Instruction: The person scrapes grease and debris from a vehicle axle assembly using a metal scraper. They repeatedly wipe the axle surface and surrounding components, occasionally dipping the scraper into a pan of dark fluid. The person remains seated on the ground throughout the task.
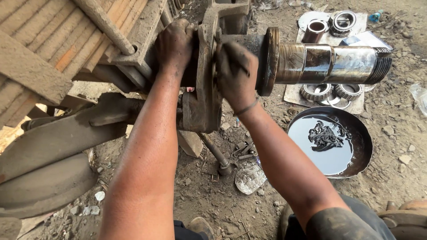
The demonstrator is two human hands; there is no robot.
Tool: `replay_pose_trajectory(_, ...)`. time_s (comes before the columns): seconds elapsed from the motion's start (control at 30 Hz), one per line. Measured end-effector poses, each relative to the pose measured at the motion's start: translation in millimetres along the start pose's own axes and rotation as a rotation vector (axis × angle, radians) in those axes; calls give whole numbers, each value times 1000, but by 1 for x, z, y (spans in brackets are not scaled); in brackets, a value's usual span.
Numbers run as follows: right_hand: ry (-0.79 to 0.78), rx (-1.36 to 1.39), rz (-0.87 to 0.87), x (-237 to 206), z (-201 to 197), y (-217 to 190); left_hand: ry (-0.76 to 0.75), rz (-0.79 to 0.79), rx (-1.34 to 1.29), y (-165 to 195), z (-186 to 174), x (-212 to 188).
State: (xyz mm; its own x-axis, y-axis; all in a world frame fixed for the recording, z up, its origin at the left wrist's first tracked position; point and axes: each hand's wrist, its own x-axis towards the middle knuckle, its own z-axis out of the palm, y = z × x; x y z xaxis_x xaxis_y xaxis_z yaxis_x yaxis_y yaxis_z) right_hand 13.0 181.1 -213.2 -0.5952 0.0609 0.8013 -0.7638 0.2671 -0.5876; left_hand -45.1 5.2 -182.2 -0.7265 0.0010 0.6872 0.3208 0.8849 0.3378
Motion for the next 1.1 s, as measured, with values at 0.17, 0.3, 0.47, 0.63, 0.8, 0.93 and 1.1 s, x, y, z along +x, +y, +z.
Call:
replay_pose_trajectory(0.17,-100,26,175,8,1,3,-8,-64,9,0,-6,-6)
replay_pose_trajectory(0.3,-97,15,142,12,2,-2,-14,-57,-20,-2,-10,-8)
replay_pose_trajectory(0.47,-135,2,250,19,4,-3,-17,-28,-52,-3,-15,-11)
replay_pose_trajectory(0.63,-340,-56,461,35,-30,-14,-65,-99,-4,0,-24,-17)
replay_pose_trajectory(0.8,-552,-235,289,47,-78,-38,-85,-135,-10,3,-35,-24)
replay_pose_trajectory(0.93,-481,-244,232,30,-97,-39,-67,-112,0,4,-37,-30)
replay_pose_trajectory(1.1,-310,44,349,6,-93,-26,-88,-94,-8,9,-32,-34)
